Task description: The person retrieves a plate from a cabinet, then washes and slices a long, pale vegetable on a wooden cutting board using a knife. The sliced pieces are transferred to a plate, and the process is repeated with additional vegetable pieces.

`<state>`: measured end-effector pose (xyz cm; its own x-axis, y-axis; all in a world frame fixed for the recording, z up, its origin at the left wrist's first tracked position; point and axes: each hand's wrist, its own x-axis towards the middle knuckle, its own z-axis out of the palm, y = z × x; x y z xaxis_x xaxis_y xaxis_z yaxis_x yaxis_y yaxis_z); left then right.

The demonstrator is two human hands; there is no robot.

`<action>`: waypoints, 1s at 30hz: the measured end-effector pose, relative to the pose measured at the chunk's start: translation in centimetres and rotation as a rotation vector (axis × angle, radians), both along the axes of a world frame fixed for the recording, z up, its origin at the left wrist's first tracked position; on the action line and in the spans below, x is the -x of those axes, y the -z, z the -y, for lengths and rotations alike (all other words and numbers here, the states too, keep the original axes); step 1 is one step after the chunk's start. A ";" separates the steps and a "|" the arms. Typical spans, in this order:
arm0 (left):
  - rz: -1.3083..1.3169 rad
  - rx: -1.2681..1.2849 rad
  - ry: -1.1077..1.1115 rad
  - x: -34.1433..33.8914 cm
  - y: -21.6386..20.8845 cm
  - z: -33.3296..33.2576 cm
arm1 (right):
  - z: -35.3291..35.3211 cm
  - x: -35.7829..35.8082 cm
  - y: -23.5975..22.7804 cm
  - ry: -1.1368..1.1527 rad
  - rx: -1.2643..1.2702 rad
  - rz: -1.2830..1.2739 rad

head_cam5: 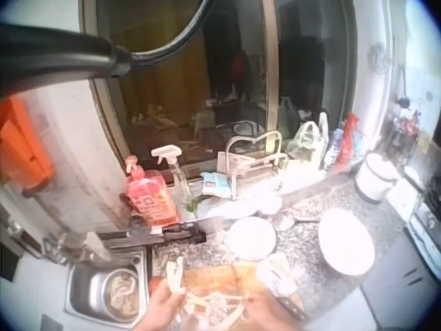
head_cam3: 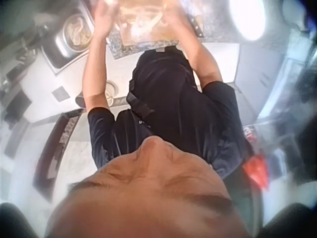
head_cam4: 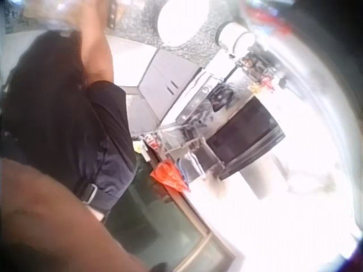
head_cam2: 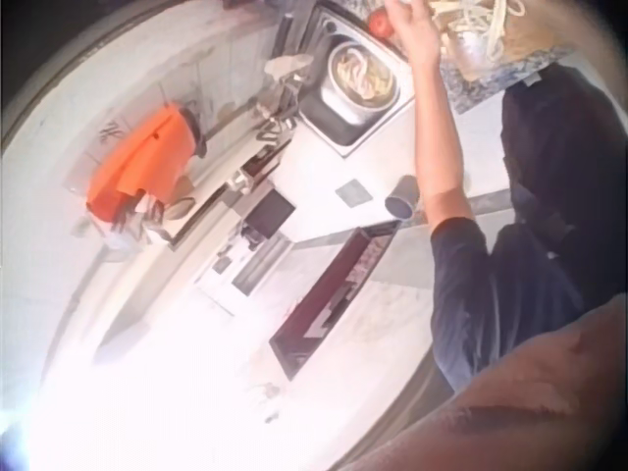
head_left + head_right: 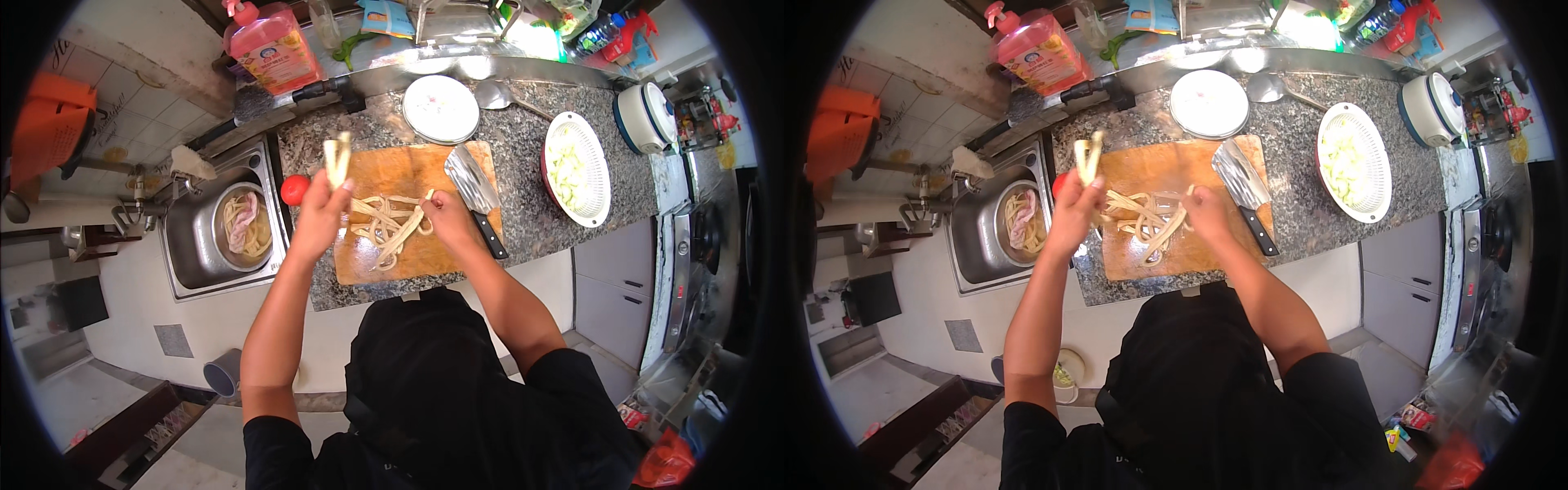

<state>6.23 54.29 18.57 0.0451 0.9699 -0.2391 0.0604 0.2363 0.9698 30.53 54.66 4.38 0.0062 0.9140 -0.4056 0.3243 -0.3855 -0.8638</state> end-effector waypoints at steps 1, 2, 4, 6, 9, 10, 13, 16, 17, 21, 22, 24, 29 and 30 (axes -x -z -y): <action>-0.021 0.000 0.033 -0.7 -0.3 -0.1 | 0.1 0.5 -4.8 -0.039 -0.017 -0.097; -0.043 0.003 0.078 -1.7 -0.7 -0.1 | 0.5 1.0 -9.0 -0.067 -0.031 -0.194; -0.047 -0.039 0.175 -2.8 -1.4 -0.6 | -0.2 2.0 -14.5 -0.223 -0.074 -0.221; 0.035 -0.074 0.218 -3.1 -2.0 -1.1 | -1.5 2.9 -17.3 -0.279 -0.131 -0.273; 0.217 -0.090 0.191 -2.2 -3.3 -1.7 | -3.6 4.1 -19.8 -0.300 -0.188 -0.326; 0.184 -0.085 0.231 -1.8 -3.7 -1.7 | -3.9 4.3 -19.9 -0.307 -0.190 -0.356; 0.097 -0.088 0.279 -0.9 -4.3 -1.9 | -4.4 4.8 -19.5 -0.328 -0.249 -0.431; 0.125 -0.086 0.095 0.2 -4.9 -1.6 | -3.3 4.8 -18.4 -0.146 -0.271 -0.443; 0.258 -0.100 0.015 0.2 -5.7 -1.6 | -2.9 4.2 -16.6 -0.164 -0.257 -0.340; 0.516 -0.142 -0.050 2.2 -9.8 -0.8 | 0.0 2.7 -5.9 -0.331 -0.152 -0.037; 0.586 -0.152 -0.066 2.6 -10.4 -0.5 | 0.9 2.8 -4.4 -0.397 -0.112 0.016; 0.613 -0.158 -0.053 2.5 -11.2 -0.6 | 2.6 3.5 -3.2 -0.417 -0.283 0.123; 0.682 -0.185 -0.054 0.6 -13.0 -1.1 | 3.4 7.1 -7.3 -0.435 -0.134 0.219; 0.685 -0.192 -0.054 0.0 -13.3 -1.4 | 2.9 7.4 -6.9 -0.463 -0.077 0.285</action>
